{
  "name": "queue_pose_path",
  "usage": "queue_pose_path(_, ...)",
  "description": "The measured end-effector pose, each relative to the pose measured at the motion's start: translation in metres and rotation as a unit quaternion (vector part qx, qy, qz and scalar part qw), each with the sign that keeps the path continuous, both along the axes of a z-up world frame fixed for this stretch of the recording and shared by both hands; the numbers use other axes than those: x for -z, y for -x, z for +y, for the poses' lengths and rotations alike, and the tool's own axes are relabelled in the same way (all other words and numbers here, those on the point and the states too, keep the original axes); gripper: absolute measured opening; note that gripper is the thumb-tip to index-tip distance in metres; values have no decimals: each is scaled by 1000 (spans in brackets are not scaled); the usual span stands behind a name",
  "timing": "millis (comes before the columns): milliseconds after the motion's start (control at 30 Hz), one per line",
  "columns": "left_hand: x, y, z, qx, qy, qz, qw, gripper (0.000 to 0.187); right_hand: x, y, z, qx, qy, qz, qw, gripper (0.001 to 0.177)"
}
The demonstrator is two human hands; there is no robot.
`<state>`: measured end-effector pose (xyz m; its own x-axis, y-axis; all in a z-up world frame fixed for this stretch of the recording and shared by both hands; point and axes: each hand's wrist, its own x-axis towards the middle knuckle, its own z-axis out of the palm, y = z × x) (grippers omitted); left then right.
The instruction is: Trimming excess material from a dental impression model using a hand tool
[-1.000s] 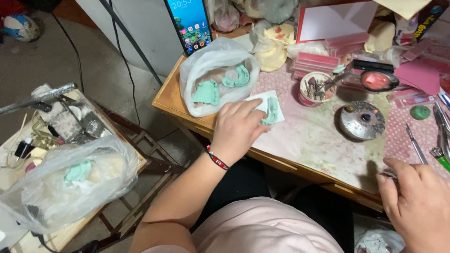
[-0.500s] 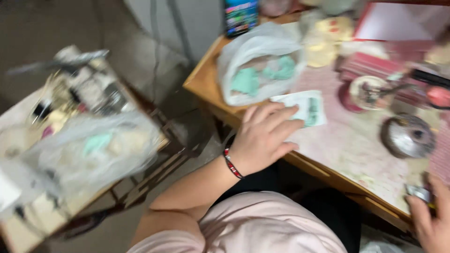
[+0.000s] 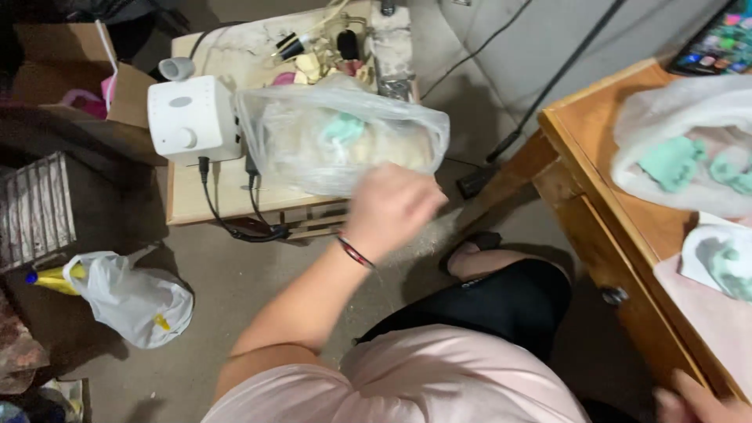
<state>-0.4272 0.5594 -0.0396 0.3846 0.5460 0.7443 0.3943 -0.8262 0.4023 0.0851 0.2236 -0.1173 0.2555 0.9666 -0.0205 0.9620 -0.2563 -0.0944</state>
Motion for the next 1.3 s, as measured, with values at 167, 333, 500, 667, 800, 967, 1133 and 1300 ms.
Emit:
queue_pose_path(167, 61, 94, 104, -234, 35, 209, 949, 19, -106, 228, 105, -195, -187, 105, 957, 30)
queue_pose_path(333, 39, 95, 143, -225, 119, 304, 918, 24, -153, 314, 200, -366, -237, 163, 885, 20)
queue_pose_path(500, 38, 88, 162, -221, 190, 404, 867, 35, -160, 376, 284, -434, -240, 226, 838, 22)
queue_pose_path(667, 13, 88, 154, -192, 194, 477, 836, 43, -132, 407, 354, -468, -142, 204, 848, 30)
queue_pose_path(800, -3, 100, 166, -139, 316, 442, 828, 50, -96, 408, 390, -410, 14, 211, 887, 30)
queue_pose_path(967, 29, 114, 195, -125, 289, 510, 801, 37, -114, 410, 408, -282, 151, 100, 942, 62)
queue_pose_path(1133, 13, 112, 183, -107, 209, 506, 830, 38, -95, 415, 424, -242, 124, 148, 951, 61)
queue_pose_path(1300, 9, 123, 157, -46, 86, 426, 899, 40, -69, 419, 429, -270, -47, 327, 905, 50)
